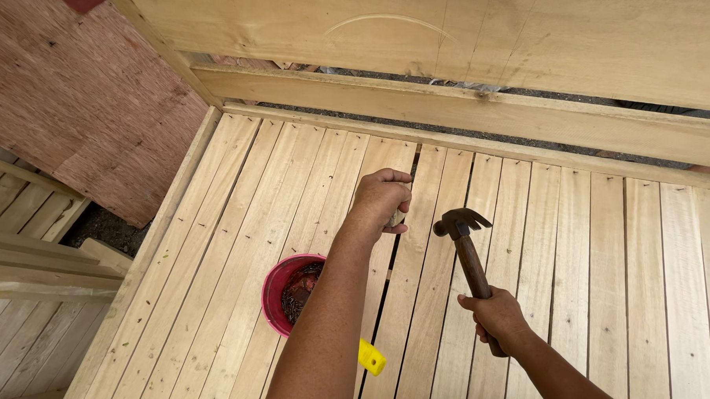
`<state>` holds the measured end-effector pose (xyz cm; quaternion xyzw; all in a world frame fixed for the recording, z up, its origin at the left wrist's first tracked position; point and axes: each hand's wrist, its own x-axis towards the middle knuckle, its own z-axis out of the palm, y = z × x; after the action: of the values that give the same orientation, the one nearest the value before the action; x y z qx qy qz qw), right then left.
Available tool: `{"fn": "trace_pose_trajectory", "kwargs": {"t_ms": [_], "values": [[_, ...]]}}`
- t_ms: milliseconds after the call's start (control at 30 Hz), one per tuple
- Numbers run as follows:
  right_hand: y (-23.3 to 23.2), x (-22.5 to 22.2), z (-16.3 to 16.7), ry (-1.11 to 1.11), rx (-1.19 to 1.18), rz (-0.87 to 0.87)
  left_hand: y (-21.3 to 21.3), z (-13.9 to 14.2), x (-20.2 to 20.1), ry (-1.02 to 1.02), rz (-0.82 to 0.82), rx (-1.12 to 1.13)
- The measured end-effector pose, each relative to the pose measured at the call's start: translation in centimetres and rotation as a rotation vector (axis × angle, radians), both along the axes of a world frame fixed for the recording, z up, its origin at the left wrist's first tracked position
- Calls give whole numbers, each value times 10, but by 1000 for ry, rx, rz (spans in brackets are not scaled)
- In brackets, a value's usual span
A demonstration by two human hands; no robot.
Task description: The person sits on a wooden slatted structure and hammers nails into its slats, taking nails from a pink bucket and using a stone to hold or position nails while striking them with a claw hammer. The person works along the slats, driving nails at different spots on the frame.
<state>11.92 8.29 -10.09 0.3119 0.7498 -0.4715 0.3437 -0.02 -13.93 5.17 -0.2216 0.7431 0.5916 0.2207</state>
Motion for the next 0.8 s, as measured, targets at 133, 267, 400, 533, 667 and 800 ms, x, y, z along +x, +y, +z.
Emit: {"fn": "trace_pose_trajectory", "kwargs": {"t_ms": [133, 267, 400, 533, 667, 800], "values": [[-10, 4, 0, 6, -20, 15, -32, -4, 2, -1, 32, -64], [-23, 7, 1, 13, -16, 33, -51, -13, 13, -16, 47, -91], [-28, 9, 2, 12, 6, 64, -63, -19, 17, -49, 42, -124], [-31, 12, 1, 12, -7, 34, -76, -20, 21, -62, 8, -145], [-34, 13, 1, 2, 3, 52, -83, -18, 26, -80, 9, -136], [-33, 14, 3, -2, 16, 90, -84, -15, 30, -79, 33, -102]]}}
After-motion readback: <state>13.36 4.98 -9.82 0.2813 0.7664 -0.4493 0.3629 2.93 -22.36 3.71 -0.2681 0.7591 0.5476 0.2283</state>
